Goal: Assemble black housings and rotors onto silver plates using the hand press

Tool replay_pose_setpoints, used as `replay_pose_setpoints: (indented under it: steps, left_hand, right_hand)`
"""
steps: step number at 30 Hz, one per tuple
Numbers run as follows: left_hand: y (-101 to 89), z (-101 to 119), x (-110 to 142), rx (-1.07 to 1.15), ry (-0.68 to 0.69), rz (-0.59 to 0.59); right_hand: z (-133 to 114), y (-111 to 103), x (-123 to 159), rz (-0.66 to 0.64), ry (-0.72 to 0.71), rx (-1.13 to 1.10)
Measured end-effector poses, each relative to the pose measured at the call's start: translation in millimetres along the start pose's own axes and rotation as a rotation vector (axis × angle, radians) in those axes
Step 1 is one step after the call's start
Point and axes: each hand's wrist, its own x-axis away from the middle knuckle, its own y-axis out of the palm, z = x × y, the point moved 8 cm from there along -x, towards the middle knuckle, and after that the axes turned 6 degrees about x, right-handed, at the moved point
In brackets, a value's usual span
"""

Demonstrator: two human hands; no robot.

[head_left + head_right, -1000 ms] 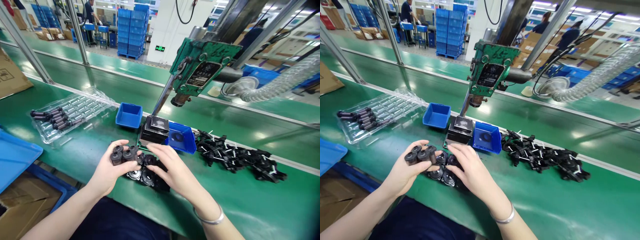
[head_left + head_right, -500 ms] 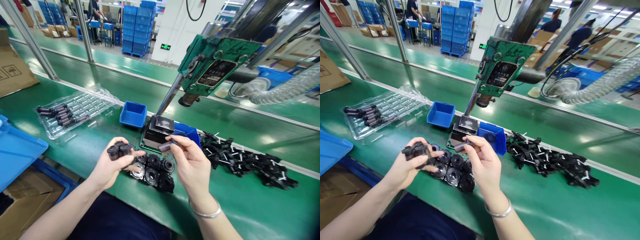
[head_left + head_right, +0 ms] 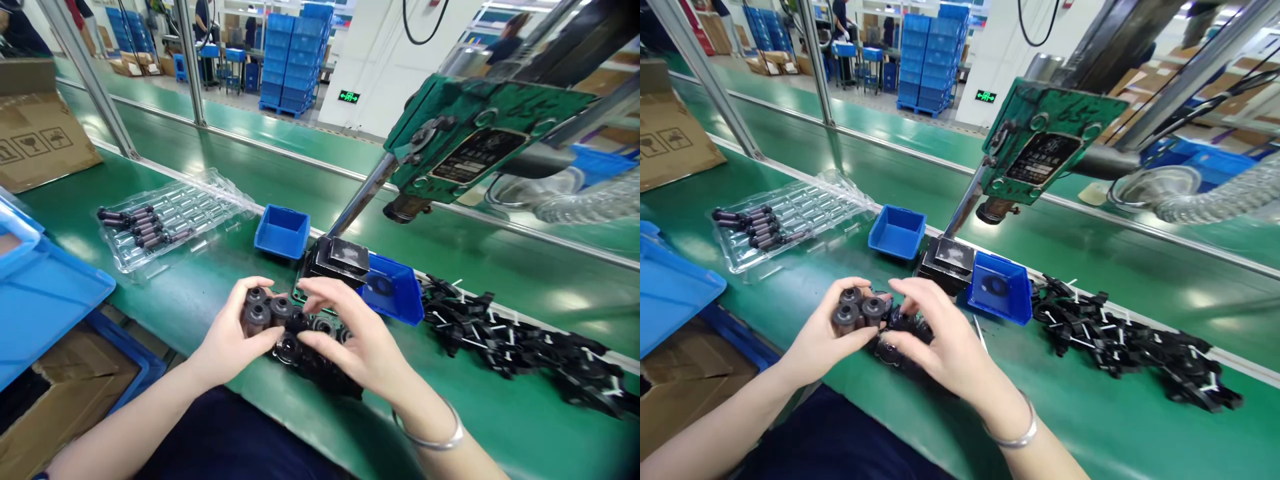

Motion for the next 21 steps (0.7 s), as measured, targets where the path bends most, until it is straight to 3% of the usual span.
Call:
replay_pose_setpoints:
  steps: [2,4,7,9,14,17,21]
  left_hand:
    - [3.1,2.0,1.3,-0.167,0.036,-0.020]
    - [3.7,2.8,2.4,-0.194,0.043,-0.052]
    - [-6.1,1.5,2.4,0.059,-0.015,-0.067]
    - [-21.6,4.0,1.0,0.220,-0.018,0.009]
    - [-50.6,9.9,-0.5,0.345,0.016,0.184]
    - [-51.3,7.0,0.6,0.372,0.001,0.191]
    - [-49.3,3.1,2.9,0.409,-0.020,0.182]
  right_hand:
    - [-16.6,3.6,-5.4,-0.009,-0.070,-0.073]
    - [-23.0,4.2,-9.8,0.041,-0.097,-0.124]
    - [4.7,-5.3,-12.4,0.249,0.094,-0.266]
    - [27.7,-5.3,-11.9,0.312,0.202,-0.245]
    - [27.6,28.5,-18.5,0.070,-0.032,0.113]
    - [15.9,42.7,-18.6,-0.029,-0.131,0.199]
    - [13.0,46.0,-22.0,-0.081,-0.131,0.229]
